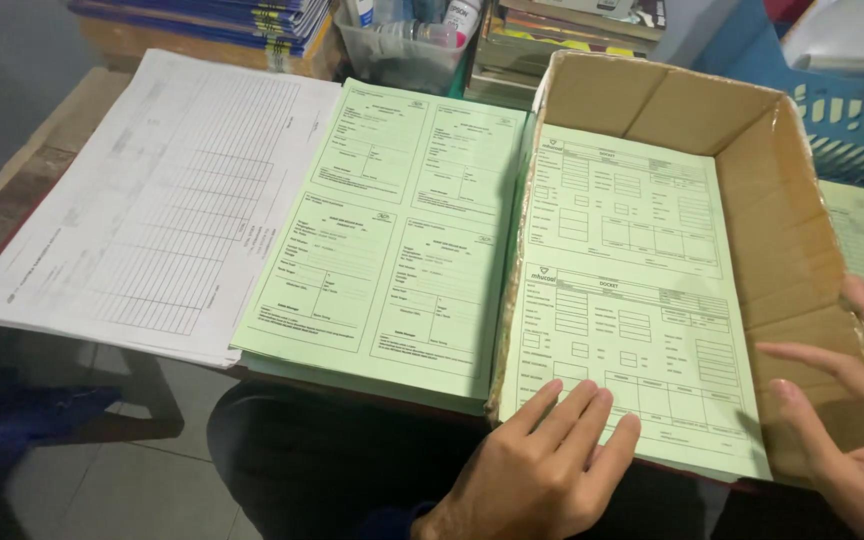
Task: Sorting and organizing printed forms by flipping through stacks and placing selected sheets into a box.
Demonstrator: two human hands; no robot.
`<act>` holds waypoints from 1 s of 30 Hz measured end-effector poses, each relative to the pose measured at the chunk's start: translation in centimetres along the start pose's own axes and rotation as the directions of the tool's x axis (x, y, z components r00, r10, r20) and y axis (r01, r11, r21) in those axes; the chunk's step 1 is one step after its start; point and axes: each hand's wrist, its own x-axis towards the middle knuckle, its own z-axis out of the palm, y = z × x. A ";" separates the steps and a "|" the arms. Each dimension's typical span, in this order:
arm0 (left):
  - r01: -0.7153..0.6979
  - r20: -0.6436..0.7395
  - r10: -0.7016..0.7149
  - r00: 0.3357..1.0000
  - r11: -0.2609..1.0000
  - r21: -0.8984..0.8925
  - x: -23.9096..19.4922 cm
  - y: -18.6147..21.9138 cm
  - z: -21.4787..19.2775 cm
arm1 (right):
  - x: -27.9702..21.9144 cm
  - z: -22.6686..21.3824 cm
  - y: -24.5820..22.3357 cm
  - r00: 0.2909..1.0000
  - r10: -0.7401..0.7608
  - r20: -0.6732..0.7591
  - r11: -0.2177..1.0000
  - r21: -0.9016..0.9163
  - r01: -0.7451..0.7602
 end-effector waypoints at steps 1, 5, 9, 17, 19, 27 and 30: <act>-0.001 -0.013 0.002 1.000 0.999 0.036 0.1 0.2 0.1 | -0.1 0.1 0.0 1.000 -0.013 -0.017 1.000 -0.001 0.013; -0.025 0.075 0.027 0.997 0.999 -0.030 0.1 0.4 -0.2 | 0.2 -0.4 -0.6 1.000 0.003 0.002 1.000 0.001 -0.003; -0.056 0.086 0.053 0.995 0.998 0.034 1.5 0.2 -1.5 | 0.3 -0.7 -0.8 0.999 0.033 0.004 0.999 0.026 -0.033; -0.283 0.064 0.278 0.958 0.955 0.090 4.2 -0.8 -4.7 | 0.2 -1.1 -1.0 0.995 0.092 0.034 0.990 0.100 -0.095; -0.376 0.038 0.374 0.927 0.924 0.072 4.5 -1.2 -5.7 | 0.2 -1.0 -0.8 0.998 0.059 0.019 0.994 0.089 -0.061; -0.380 0.006 0.414 0.910 0.828 0.412 2.6 -3.4 -10.1 | -0.2 -0.7 -0.1 0.997 0.071 0.017 0.995 0.068 -0.072; -0.145 -0.103 0.208 0.973 0.891 0.430 0.8 -3.1 -11.7 | -0.4 -0.1 1.0 0.996 0.079 0.033 0.996 -0.050 -0.077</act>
